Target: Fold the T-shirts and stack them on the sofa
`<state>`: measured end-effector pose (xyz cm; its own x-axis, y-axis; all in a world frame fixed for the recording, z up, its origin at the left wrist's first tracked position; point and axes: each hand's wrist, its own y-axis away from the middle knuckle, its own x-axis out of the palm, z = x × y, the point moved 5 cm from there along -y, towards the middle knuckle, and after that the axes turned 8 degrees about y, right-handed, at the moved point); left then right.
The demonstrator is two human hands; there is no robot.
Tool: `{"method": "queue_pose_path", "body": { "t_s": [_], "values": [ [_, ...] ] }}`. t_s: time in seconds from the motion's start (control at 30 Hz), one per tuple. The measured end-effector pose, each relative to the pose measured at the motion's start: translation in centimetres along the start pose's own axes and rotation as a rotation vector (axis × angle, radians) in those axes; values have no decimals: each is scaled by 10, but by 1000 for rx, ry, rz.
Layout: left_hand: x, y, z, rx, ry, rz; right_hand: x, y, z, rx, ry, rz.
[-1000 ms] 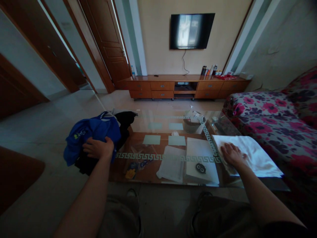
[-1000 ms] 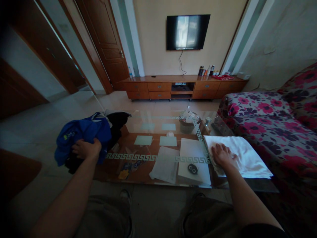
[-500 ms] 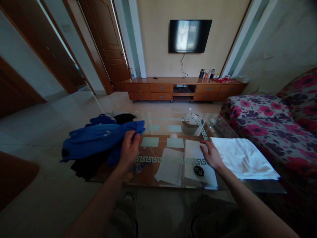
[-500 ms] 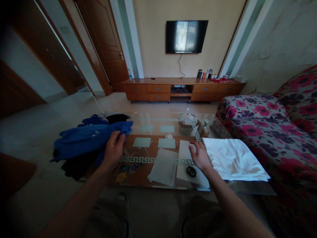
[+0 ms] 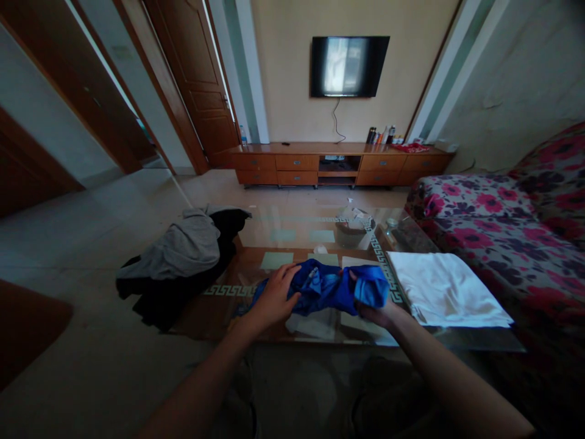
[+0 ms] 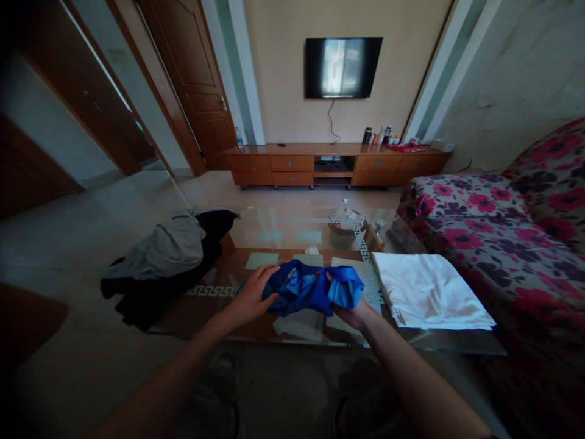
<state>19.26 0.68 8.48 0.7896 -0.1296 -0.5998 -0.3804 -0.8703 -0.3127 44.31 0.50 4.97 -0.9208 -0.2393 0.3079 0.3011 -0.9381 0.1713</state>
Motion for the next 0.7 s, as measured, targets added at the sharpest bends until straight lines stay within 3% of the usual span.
{"method": "queue_pose_path", "body": {
  "t_s": [0.13,0.33,0.4,0.5,0.57,0.7],
  "values": [
    [13,10,-8,18,115,182,-7,11,1,109,-77,6],
    [23,5,-18,-168,432,338,-9,7,3,103,-175,1],
    [17,-4,-9,-279,628,213,-18,2,7,50,-244,-66],
    [3,-13,15,-441,894,-157,-30,-3,10,34,-312,-145],
    [0,-14,33,-492,913,-306,-31,-4,8,99,-317,-134],
    [-3,-11,63,-551,740,-459,-21,-2,-3,239,-258,-23]
  ]
}}
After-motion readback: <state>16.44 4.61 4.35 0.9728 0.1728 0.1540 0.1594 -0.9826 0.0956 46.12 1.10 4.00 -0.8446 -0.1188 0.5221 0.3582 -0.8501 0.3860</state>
